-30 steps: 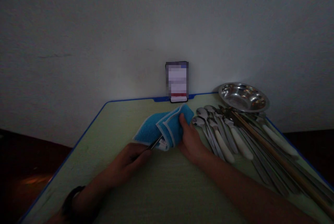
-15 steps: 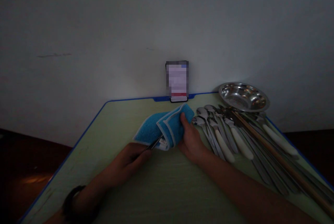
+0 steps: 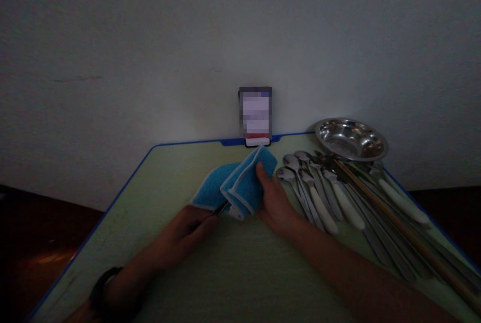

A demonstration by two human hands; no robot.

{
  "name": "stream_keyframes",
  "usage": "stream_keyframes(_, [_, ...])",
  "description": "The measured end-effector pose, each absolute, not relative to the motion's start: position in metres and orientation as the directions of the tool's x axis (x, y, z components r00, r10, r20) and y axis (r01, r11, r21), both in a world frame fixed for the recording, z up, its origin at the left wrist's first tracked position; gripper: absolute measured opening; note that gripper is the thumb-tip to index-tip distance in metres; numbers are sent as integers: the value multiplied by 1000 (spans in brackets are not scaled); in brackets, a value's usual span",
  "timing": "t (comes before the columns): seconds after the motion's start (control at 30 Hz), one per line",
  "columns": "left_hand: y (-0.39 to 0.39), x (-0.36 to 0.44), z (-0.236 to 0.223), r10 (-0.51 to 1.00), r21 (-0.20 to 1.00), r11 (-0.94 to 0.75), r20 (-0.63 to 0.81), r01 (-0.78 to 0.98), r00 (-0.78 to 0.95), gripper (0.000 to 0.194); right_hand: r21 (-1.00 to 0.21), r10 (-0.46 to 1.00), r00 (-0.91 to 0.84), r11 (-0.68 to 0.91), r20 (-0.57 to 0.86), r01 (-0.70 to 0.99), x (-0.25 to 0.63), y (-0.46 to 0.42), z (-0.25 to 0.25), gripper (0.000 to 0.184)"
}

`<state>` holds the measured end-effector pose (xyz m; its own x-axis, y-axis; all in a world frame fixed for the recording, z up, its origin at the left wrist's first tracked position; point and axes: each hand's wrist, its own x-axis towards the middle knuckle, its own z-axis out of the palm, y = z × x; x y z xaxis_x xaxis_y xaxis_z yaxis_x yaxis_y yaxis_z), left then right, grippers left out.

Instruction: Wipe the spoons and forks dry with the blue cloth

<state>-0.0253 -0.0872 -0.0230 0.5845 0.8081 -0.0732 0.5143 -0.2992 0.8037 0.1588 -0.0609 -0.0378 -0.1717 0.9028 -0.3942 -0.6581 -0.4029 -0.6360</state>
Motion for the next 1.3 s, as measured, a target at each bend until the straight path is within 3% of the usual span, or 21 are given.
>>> stream_keyframes(0.17, [-87, -25, -23, 805, 810, -290, -82, 510, 588, 34, -703, 924, -164, -370, -345, -607, 159, -62, -38, 30])
stream_keyframes(0.57, [-88, -26, -24, 813, 788, -325, -49, 523, 580, 32, -588, 895, -110, -372, -432, -718, 157, -56, -39, 27])
stream_keyframes(1.3, [-88, -25, -23, 812, 791, -310, -68, 527, 579, 33, -514, 872, -123, -388, -474, -765, 155, -56, -32, 32])
